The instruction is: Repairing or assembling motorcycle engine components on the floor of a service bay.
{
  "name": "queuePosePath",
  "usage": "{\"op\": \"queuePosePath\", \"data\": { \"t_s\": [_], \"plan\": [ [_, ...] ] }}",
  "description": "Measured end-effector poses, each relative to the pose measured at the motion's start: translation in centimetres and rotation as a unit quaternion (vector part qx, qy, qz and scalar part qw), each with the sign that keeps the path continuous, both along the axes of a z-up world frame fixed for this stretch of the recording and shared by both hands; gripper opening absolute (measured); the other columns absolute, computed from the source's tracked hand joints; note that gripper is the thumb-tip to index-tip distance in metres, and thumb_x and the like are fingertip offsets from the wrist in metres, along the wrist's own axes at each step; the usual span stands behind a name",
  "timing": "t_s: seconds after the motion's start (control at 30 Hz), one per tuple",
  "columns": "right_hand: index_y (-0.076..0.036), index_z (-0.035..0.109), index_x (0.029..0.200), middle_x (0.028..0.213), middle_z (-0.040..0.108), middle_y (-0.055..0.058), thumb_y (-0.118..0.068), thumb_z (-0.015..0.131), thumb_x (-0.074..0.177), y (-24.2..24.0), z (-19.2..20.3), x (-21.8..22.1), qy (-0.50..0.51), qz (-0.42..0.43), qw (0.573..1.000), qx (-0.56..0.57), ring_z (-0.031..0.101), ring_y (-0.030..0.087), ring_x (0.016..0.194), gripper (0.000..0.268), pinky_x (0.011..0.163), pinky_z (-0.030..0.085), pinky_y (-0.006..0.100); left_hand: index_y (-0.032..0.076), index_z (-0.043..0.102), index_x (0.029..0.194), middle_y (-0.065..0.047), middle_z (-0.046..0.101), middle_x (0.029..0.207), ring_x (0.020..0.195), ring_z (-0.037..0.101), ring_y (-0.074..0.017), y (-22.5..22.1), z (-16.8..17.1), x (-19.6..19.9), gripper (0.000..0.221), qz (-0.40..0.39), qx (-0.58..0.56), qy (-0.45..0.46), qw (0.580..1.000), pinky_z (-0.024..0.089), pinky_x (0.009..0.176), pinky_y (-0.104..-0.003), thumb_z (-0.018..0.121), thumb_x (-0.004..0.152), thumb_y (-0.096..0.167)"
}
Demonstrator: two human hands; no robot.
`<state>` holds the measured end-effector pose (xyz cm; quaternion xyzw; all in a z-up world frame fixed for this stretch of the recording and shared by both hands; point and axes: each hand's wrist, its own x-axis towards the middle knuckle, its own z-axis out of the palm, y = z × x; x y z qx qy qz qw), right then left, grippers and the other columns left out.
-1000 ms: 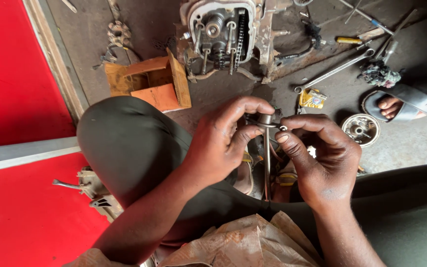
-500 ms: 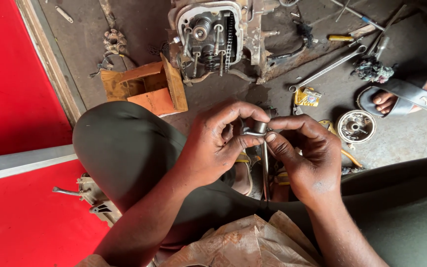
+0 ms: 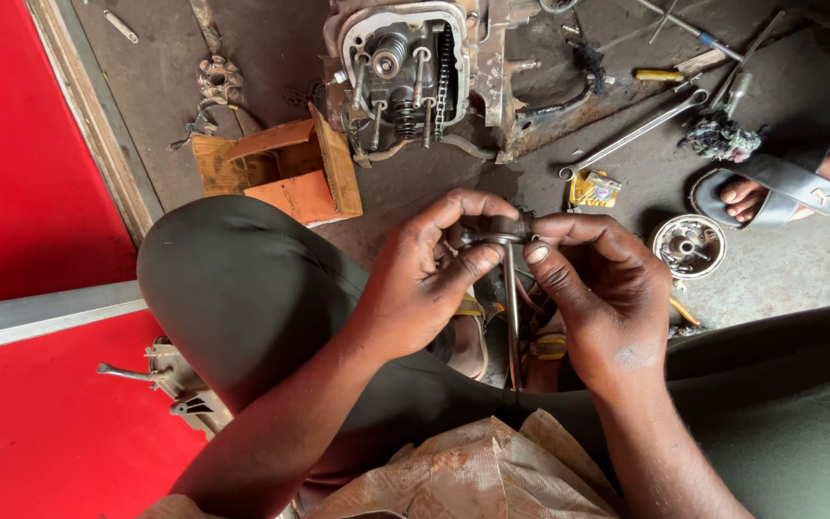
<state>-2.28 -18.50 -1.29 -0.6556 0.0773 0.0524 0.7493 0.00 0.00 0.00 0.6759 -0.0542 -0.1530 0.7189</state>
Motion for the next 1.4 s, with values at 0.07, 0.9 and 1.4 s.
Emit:
{"op": "queuePosePath", "data": {
  "t_s": [0.07,0.9,1.4],
  "plan": [
    [0.000,0.071,0.113,0.102,0.073,0.003,0.001,0.075,0.095,0.0,0.4,0.1,-0.001,-0.012,1.000,-0.028,0.065,0.006,0.092,0.019,0.082,0.053,0.021,0.001,0.063,0.124,-0.002,0.066,0.112,0.103,0.061,-0.0054,-0.2,-0.5,-0.1,0.026,-0.009,0.036,-0.010,0.999,0.053,0.092,-0.024,0.065,0.098,-0.002],
    [0.000,0.064,0.117,0.107,0.068,0.004,-0.033,0.059,0.108,-0.3,0.9,0.3,-0.066,0.009,0.993,-0.101,0.062,0.013,0.094,0.035,0.083,0.050,0.027,0.004,0.069,0.122,0.001,0.072,0.100,0.088,0.064,-0.0068,-0.4,-2.1,-0.6,0.028,-0.005,-0.039,0.067,0.997,0.054,0.079,-0.023,0.074,0.097,0.016],
    [-0.012,0.056,0.093,0.077,0.051,0.001,-0.058,0.046,0.105,-0.9,-2.4,1.7,0.245,-0.105,0.907,0.326,0.045,0.015,0.067,0.048,0.055,0.031,0.028,0.009,0.065,0.119,-0.008,0.076,0.100,0.063,0.062,-0.0123,-1.7,-7.2,4.5,0.037,0.294,0.011,0.274,0.915,0.046,0.049,-0.025,0.078,0.089,0.025]
  ]
}}
